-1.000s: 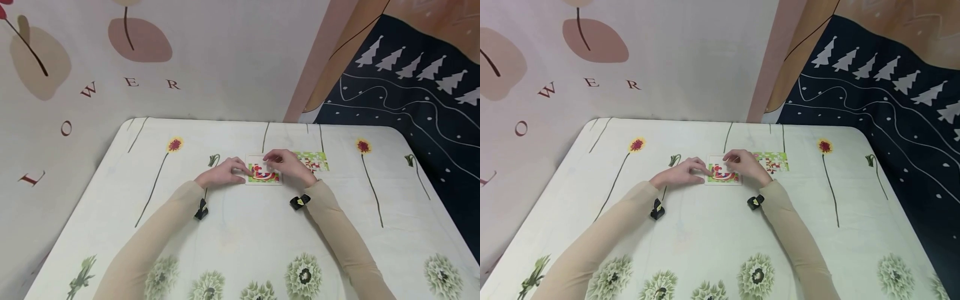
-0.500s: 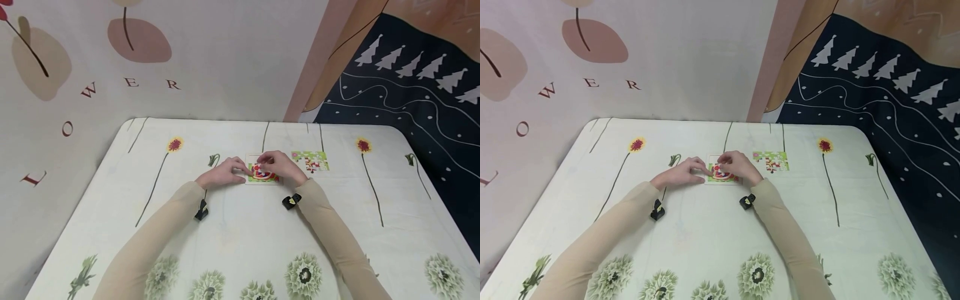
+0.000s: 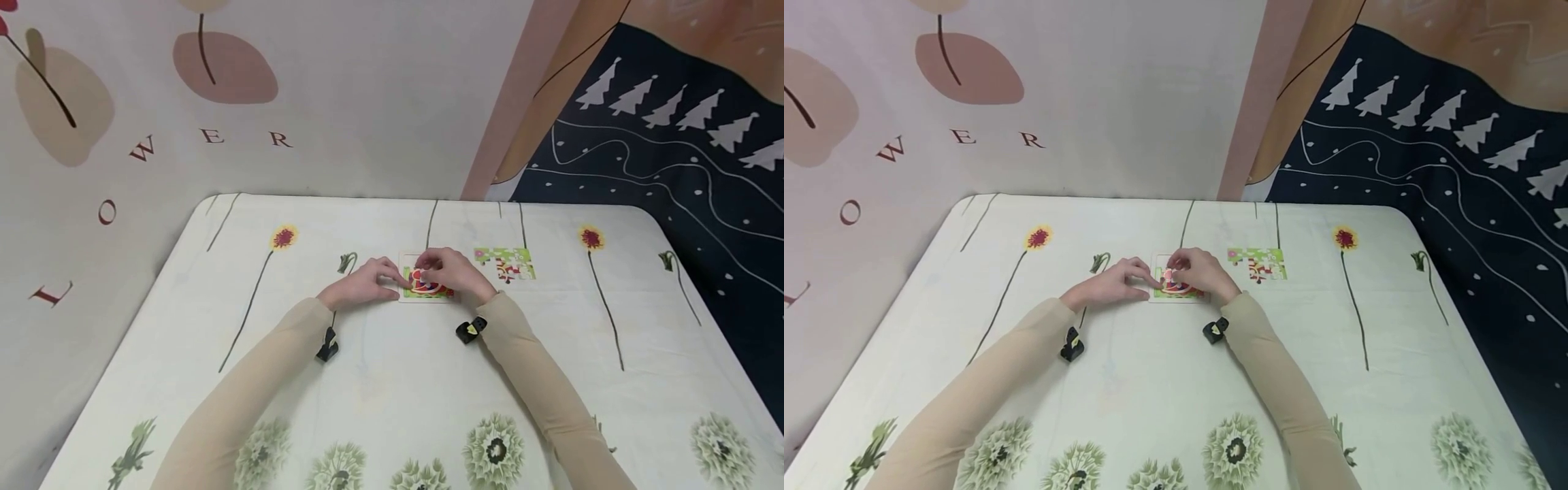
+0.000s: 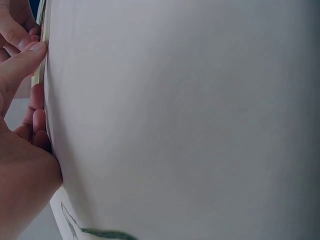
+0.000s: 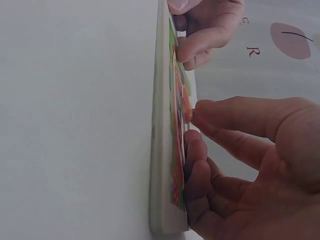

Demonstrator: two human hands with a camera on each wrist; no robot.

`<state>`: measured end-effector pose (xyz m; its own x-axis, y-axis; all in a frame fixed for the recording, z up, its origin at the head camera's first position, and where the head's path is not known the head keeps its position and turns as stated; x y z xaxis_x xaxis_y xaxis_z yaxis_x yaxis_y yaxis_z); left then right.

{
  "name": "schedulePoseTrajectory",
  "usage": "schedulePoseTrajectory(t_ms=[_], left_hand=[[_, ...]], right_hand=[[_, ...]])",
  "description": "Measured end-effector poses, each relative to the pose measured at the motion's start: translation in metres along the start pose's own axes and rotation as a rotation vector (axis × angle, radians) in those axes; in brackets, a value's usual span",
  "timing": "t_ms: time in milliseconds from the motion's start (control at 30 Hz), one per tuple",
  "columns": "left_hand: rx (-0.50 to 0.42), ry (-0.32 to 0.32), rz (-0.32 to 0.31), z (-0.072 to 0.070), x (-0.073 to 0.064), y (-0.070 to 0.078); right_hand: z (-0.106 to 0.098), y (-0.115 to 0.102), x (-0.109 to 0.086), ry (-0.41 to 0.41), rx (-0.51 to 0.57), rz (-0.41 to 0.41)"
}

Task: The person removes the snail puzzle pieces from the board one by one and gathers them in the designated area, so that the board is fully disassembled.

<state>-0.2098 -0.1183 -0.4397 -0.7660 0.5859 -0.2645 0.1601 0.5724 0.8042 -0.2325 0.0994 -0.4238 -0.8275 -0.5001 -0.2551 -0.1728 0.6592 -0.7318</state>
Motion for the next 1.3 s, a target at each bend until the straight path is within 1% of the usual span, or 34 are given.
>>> schedulePoseTrajectory(t_ms=[167, 333, 600, 700, 900, 1000, 1167, 1300], left_hand=[[0.01, 0.003, 0.034, -0.0007, 0.0014, -0.0006], [-0.001, -0.001, 0.033, -0.0004, 0.0021, -0.0009], [0.002, -0.004, 0.05, 0.0002, 0.0003, 0.0019], [0.014, -0.001, 0.057, 0.0001, 0.0003, 0.0013], [0.018, -0.003, 0.048, -0.0008, -0.0004, 0.0009], [0.017, -0.006, 0.05, -0.0009, 0.0, 0.0013], [0.019, -0.003, 0.06, -0.0014, 0.0, 0.0025], [0.019, -0.001, 0.051, -0.0014, -0.0004, 0.0023]], right_hand=[[0.0008, 0.0012, 0.0002, 0.01, 0.043, 0.003], [0.0028, 0.0024, 0.0001, 0.032, 0.065, 0.001], [0.0049, 0.0041, -0.002, 0.063, 0.151, -0.05], [0.0048, 0.0037, -0.002, 0.07, 0.157, -0.071], [0.0019, 0.0021, -0.0018, 0.066, 0.16, -0.114], [0.0006, 0.0019, -0.0028, 0.064, 0.173, -0.117], [-0.0001, 0.0031, -0.004, 0.059, 0.208, -0.101], [-0.0007, 0.0052, -0.0058, 0.064, 0.219, -0.09]])
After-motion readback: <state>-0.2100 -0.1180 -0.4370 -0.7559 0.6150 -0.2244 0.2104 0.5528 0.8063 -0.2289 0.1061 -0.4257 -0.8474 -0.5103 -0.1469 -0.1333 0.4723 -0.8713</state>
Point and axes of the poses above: each hand's wrist, its own x-axis towards the middle knuckle, its own z-axis out of the palm, y = z × x, the point moved 1 cm from there along x, towards the middle knuckle, and after that the axes turned 2 degrees about -y, right-handed, at the moved point
